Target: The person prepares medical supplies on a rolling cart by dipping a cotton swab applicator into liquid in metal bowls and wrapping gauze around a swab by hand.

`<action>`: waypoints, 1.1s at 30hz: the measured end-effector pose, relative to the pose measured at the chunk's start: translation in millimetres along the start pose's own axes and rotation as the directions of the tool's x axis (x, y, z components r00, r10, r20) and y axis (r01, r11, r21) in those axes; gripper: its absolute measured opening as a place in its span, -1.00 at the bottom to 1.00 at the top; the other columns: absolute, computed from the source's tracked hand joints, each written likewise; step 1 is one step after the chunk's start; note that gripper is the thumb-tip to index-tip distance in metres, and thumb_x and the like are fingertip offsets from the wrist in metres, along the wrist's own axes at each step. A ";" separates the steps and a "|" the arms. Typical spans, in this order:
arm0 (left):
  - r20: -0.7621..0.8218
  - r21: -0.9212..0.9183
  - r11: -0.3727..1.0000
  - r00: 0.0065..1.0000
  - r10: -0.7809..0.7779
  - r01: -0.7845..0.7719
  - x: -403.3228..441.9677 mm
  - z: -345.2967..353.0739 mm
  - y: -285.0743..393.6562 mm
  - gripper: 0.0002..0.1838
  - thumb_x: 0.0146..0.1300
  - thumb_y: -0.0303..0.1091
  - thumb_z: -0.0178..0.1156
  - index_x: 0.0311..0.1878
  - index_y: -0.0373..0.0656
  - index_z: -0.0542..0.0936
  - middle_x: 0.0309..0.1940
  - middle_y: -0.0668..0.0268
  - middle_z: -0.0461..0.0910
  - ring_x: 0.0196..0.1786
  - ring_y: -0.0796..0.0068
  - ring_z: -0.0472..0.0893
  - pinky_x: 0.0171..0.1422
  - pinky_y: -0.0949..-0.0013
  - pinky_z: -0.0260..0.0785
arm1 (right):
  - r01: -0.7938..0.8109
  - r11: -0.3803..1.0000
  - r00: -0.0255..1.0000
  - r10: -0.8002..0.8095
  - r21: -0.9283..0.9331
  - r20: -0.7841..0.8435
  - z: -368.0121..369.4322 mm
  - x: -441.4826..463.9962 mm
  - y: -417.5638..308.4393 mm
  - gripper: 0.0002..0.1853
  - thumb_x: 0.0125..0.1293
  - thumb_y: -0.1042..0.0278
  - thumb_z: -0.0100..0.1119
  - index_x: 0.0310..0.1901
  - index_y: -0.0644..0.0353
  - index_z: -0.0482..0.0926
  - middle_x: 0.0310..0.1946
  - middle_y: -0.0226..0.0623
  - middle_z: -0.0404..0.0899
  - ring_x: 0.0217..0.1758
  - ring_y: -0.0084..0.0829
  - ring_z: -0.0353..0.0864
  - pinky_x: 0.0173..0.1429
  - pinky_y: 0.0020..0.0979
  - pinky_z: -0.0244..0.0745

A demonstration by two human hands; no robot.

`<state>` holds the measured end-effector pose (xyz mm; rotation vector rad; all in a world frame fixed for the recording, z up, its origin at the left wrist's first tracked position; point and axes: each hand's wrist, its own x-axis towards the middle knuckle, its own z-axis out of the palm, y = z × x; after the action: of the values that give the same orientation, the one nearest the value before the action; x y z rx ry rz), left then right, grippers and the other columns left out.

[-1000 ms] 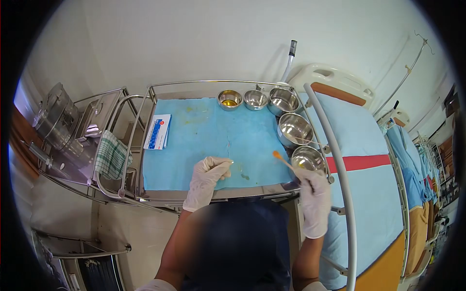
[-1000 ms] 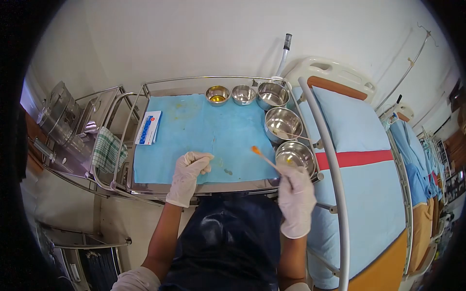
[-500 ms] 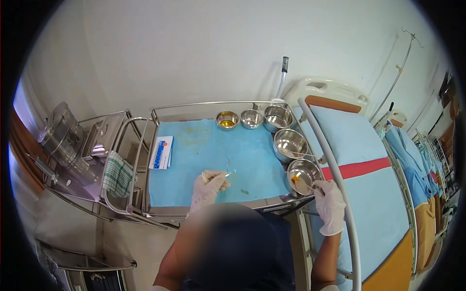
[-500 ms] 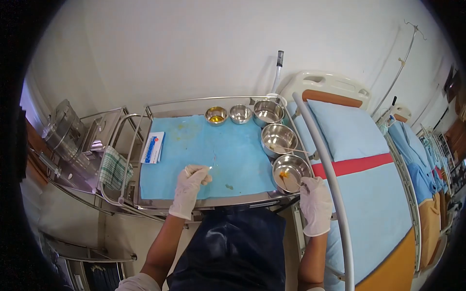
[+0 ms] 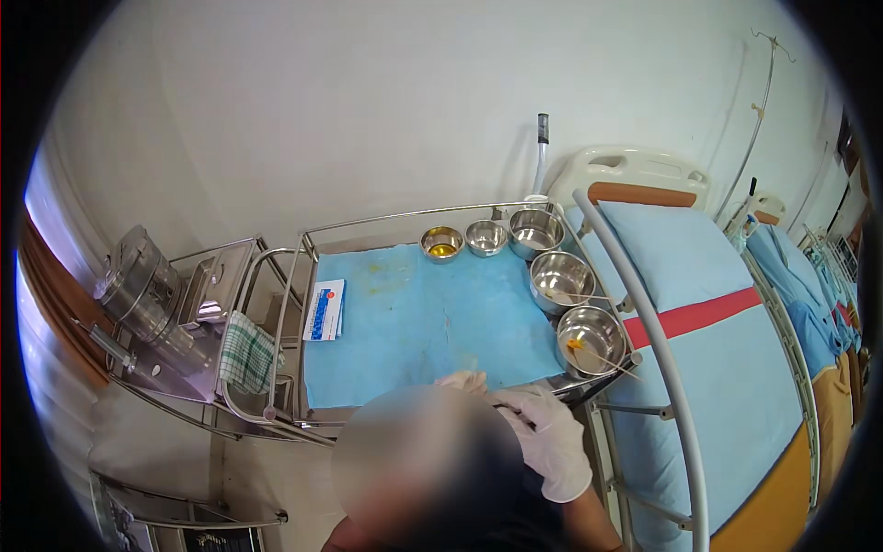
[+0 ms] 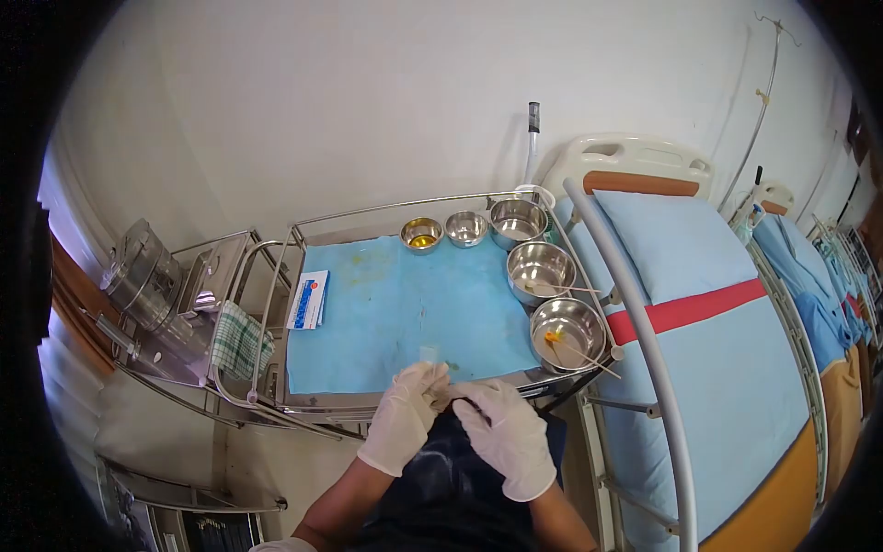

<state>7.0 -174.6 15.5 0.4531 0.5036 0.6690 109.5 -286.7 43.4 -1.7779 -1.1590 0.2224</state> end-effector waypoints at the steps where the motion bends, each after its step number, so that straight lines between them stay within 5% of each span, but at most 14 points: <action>1: -0.002 0.004 1.000 1.000 -0.002 0.002 -1.0 -0.5 -2.1 -0.82 0.46 -0.30 0.18 -0.01 -0.17 0.56 -0.12 0.25 0.67 -0.09 0.49 0.58 0.15 0.39 0.38 | -0.003 1.000 1.000 0.003 0.004 -0.002 5.8 -0.2 -1.5 -0.79 0.21 0.45 0.31 -0.10 0.14 0.71 -0.29 -0.34 0.62 -0.28 -0.35 0.59 -0.16 -0.40 0.49; 5: 0.170 0.034 0.999 0.985 -0.033 0.027 -2.5 -5.7 -8.5 -0.80 0.50 -0.24 0.11 0.03 -0.10 0.58 -0.07 0.34 0.62 -0.01 0.51 0.53 0.20 0.37 0.31 | -0.085 0.991 0.995 0.090 0.104 -0.044 22.5 0.1 -5.6 -0.86 0.25 0.43 0.29 -0.16 0.17 0.69 -0.37 -0.37 0.59 -0.42 -0.43 0.50 -0.29 -0.45 0.43; 11: 0.124 0.135 0.991 0.992 -0.019 0.003 -13.2 -7.5 -21.8 -0.77 0.52 -0.24 0.07 0.08 -0.09 0.59 0.07 0.30 0.59 0.07 0.49 0.51 0.22 0.30 0.31 | -0.069 0.964 0.993 0.093 0.257 -0.079 37.2 -0.7 8.4 -0.90 0.28 0.43 0.27 -0.22 0.23 0.66 -0.43 -0.41 0.56 -0.49 -0.54 0.43 -0.35 -0.52 0.40; 20: 0.217 0.035 0.999 0.976 -0.027 0.020 -24.0 -5.4 -22.8 -0.76 0.51 -0.31 0.07 0.15 -0.08 0.56 -0.02 0.39 0.59 0.04 0.58 0.49 0.23 0.40 0.27 | -0.366 0.687 0.906 0.418 0.628 0.070 21.3 8.1 -11.2 -0.89 0.26 0.48 0.21 -0.41 0.29 0.59 -0.49 -0.39 0.56 -0.47 -0.60 0.41 -0.30 -0.59 0.39; 26: 0.177 0.200 0.979 0.981 -0.082 0.046 -30.1 -7.4 -16.9 -0.69 0.41 -0.39 0.18 0.20 -0.04 0.58 0.12 0.26 0.56 0.12 0.47 0.53 0.32 0.30 0.28 | -0.350 0.597 0.917 0.374 0.722 0.135 2.3 14.4 0.6 -0.91 0.20 0.55 0.14 -0.45 0.26 0.57 -0.51 -0.38 0.56 -0.48 -0.62 0.37 -0.31 -0.62 0.33; 31: 0.313 0.425 0.862 0.938 0.146 -0.276 -33.7 -1.4 10.9 -0.45 0.20 -0.53 0.33 0.30 -0.08 0.53 0.12 0.24 0.56 0.09 0.44 0.55 0.29 0.33 0.31 | -0.298 0.683 0.953 0.177 0.667 0.245 -15.5 18.1 15.1 -0.91 0.16 0.58 0.11 -0.47 0.24 0.56 -0.52 -0.43 0.54 -0.48 -0.65 0.31 -0.32 -0.64 0.26; 33: 0.407 0.614 0.677 0.898 0.168 -0.405 -30.3 0.9 23.3 -0.36 0.09 -0.53 0.40 0.31 -0.10 0.53 0.09 0.25 0.58 0.06 0.42 0.56 0.27 0.33 0.33 | -0.312 0.707 0.941 0.139 0.635 0.308 -19.5 19.7 14.0 -0.91 0.17 0.58 0.11 -0.48 0.25 0.55 -0.53 -0.39 0.55 -0.47 -0.62 0.33 -0.31 -0.63 0.26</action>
<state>-23.9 -179.1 37.7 1.3648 0.3545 0.6818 140.1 -284.4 48.8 -1.2346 -0.8453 0.9190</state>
